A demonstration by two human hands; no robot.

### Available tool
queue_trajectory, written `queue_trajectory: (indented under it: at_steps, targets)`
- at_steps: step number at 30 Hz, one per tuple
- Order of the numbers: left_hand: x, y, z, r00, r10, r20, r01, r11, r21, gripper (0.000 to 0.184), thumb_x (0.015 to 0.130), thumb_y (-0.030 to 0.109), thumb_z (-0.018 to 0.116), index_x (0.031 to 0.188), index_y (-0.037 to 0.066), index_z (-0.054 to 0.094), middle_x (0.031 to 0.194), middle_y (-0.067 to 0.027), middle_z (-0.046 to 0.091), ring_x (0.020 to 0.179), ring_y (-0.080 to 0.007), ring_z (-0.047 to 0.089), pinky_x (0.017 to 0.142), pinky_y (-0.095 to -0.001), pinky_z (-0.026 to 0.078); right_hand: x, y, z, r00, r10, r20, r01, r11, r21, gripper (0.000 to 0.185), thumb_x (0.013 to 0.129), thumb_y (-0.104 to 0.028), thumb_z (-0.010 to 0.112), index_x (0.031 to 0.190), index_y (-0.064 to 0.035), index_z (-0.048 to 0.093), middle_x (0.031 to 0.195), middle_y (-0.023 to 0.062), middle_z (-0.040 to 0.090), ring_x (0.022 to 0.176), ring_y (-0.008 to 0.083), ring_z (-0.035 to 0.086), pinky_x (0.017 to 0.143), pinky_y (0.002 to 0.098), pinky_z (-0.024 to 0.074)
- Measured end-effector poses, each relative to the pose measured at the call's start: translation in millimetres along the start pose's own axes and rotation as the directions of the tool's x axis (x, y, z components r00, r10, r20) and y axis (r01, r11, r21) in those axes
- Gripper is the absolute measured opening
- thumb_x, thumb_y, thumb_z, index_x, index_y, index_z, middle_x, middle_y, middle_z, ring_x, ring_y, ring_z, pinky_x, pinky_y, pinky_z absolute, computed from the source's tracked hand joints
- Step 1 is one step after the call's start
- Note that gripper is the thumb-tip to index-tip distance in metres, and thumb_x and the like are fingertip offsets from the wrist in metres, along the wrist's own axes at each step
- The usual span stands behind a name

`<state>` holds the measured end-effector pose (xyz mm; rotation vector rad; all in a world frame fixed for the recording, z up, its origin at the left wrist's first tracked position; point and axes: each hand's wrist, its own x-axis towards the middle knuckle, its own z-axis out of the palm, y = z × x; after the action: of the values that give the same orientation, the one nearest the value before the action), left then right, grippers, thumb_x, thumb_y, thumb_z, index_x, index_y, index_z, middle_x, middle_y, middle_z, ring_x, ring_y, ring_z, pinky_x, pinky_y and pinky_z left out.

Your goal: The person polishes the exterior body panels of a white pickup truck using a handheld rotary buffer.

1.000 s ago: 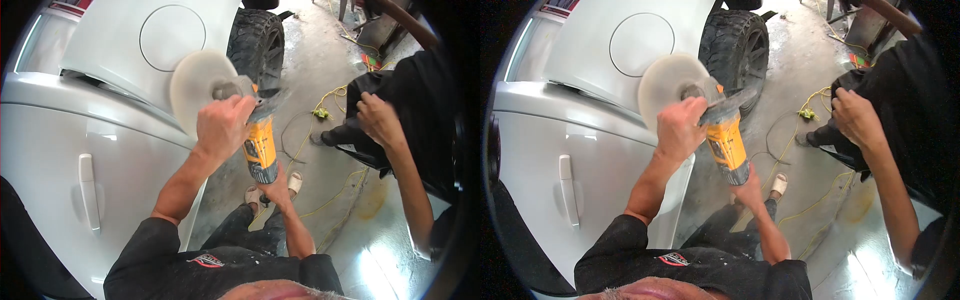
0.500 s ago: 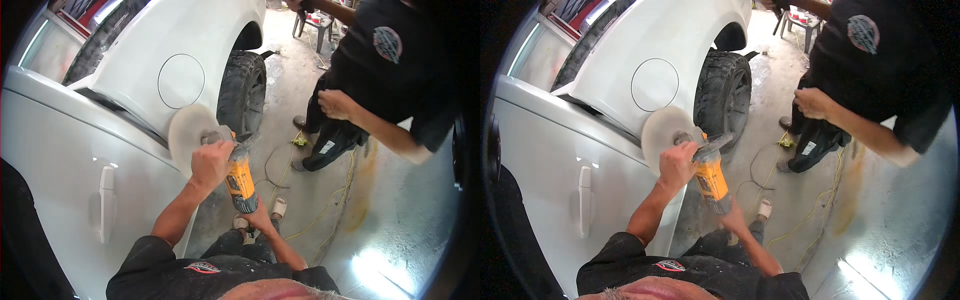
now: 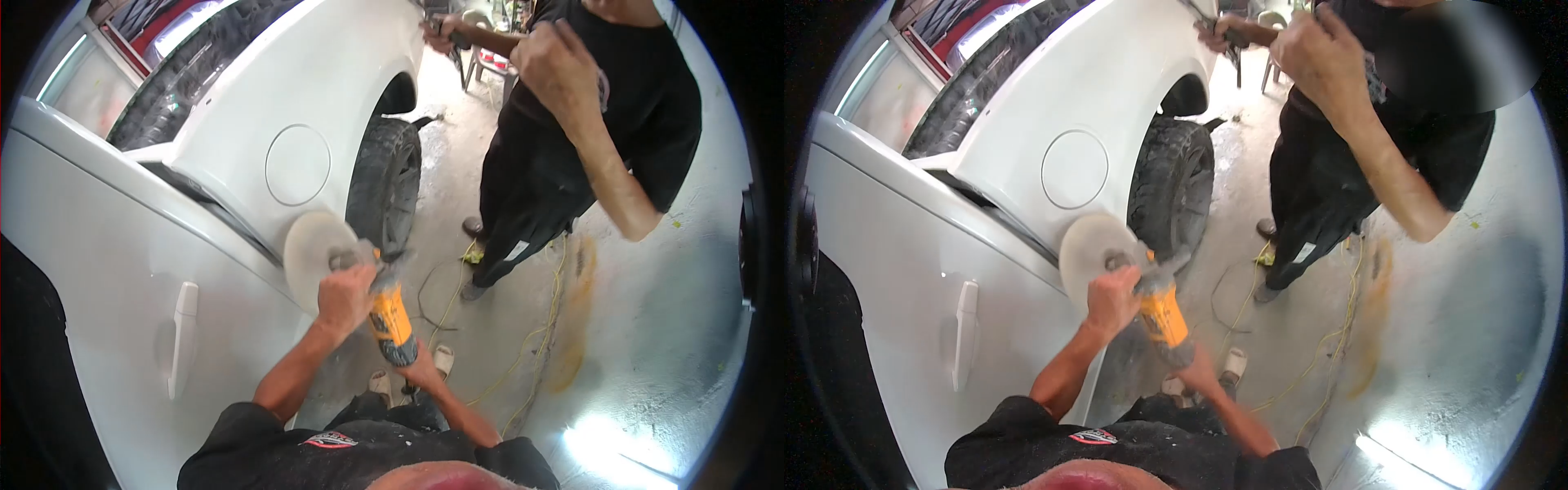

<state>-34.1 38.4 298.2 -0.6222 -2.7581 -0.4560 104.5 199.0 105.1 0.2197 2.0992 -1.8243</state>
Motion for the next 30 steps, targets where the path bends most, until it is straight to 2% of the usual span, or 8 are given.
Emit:
queue_trajectory:
  at_steps: [8, 9, 15, 18, 21, 25, 28, 30]
  targets:
    - [-53, 48, -19, 0.989, 0.006, 0.146, 0.025, 0.979, -0.203, 0.023, 0.074, 0.014, 0.075, 0.091, 0.009, 0.061, 0.08, -0.0113, 0.066, 0.074, -0.034, 0.067, 0.062, -0.0453, 0.051, -69, 13, -32, 0.996, 0.063, 0.066, -0.058, 0.996, -0.068, 0.094, 0.06, -0.028, 0.091, 0.139, -0.0043, 0.044, 0.117, 0.0156, 0.066, 0.108, 0.0275, 0.065, 0.094, 0.0399, 0.0518]
    - [-53, 56, -25, 0.991, 0.013, 0.136, 0.015, 0.98, -0.198, 0.022, 0.076, 0.015, 0.075, 0.092, 0.008, 0.061, 0.08, -0.0117, 0.066, 0.074, -0.0337, 0.067, 0.063, -0.0448, 0.052, -72, 1, -40, 0.974, 0.183, 0.132, -0.173, 0.981, -0.087, 0.098, 0.06, -0.03, 0.092, 0.141, -0.0038, 0.042, 0.122, 0.017, 0.065, 0.114, 0.0289, 0.063, 0.098, 0.0408, 0.0498]
    - [-57, 73, -32, 0.997, 0.054, 0.049, -0.041, 0.971, -0.237, 0.021, 0.077, 0.014, 0.073, 0.092, 0.008, 0.061, 0.079, -0.0119, 0.065, 0.072, -0.0342, 0.067, 0.061, -0.0442, 0.052, -72, 20, -57, 0.992, -0.023, 0.122, 0.045, 0.982, -0.183, 0.101, 0.061, -0.033, 0.092, 0.143, -0.0044, 0.041, 0.129, 0.0184, 0.062, 0.119, 0.0328, 0.061, 0.101, 0.0432, 0.0483]
    - [-55, 82, -50, 0.996, 0.003, 0.09, 0.019, 0.97, -0.241, 0.018, 0.078, 0.014, 0.072, 0.09, 0.008, 0.06, 0.077, -0.0114, 0.065, 0.071, -0.0342, 0.067, 0.061, -0.0446, 0.052, -76, -19, -68, 0.986, 0.113, 0.118, -0.097, 0.986, -0.134, 0.101, 0.06, -0.031, 0.093, 0.142, -0.0034, 0.042, 0.128, 0.0174, 0.062, 0.119, 0.0314, 0.061, 0.101, 0.0426, 0.048]
    - [-58, 83, -48, 0.993, -0.089, 0.073, 0.104, 0.968, -0.229, 0.016, 0.079, 0.013, 0.07, 0.088, 0.008, 0.058, 0.076, -0.011, 0.065, 0.071, -0.0335, 0.067, 0.061, -0.0448, 0.053, -62, -12, -75, 0.978, -0.014, 0.207, 0.044, 0.989, -0.141, 0.094, 0.063, -0.03, 0.093, 0.14, -0.0047, 0.044, 0.13, 0.0174, 0.059, 0.121, 0.0331, 0.06, 0.1, 0.0442, 0.0483]
    - [-69, 81, -56, 0.979, -0.196, 0.062, 0.206, 0.945, -0.254, 0.016, 0.079, 0.012, 0.07, 0.089, 0.008, 0.057, 0.078, -0.0104, 0.067, 0.073, -0.0321, 0.068, 0.061, -0.0445, 0.053, -48, -16, -70, 0.948, -0.077, 0.31, 0.068, 0.997, 0.042, 0.087, 0.064, -0.025, 0.091, 0.136, -0.0035, 0.048, 0.129, 0.0141, 0.059, 0.119, 0.0284, 0.06, 0.099, 0.0433, 0.048]
    - [-74, 90, -60, 0.965, -0.253, 0.068, 0.262, 0.938, -0.226, 0.017, 0.079, 0.012, 0.07, 0.089, 0.008, 0.057, 0.079, -0.0104, 0.067, 0.074, -0.0323, 0.069, 0.061, -0.0445, 0.053, -37, -14, -83, 0.908, -0.134, 0.396, 0.156, 0.987, -0.025, 0.088, 0.065, -0.024, 0.092, 0.137, -0.0027, 0.046, 0.13, 0.0142, 0.059, 0.119, 0.0281, 0.06, 0.099, 0.0429, 0.0477]
    - [-79, 92, -59, 0.957, -0.286, 0.048, 0.289, 0.931, -0.221, 0.016, 0.078, 0.011, 0.07, 0.089, 0.008, 0.058, 0.079, -0.0112, 0.067, 0.074, -0.0332, 0.068, 0.061, -0.0449, 0.053, -43, -48, -87, 0.911, -0.045, 0.41, 0.066, 0.997, -0.036, 0.088, 0.066, -0.026, 0.092, 0.137, -0.0033, 0.046, 0.13, 0.0138, 0.059, 0.119, 0.0277, 0.06, 0.1, 0.0429, 0.0471]
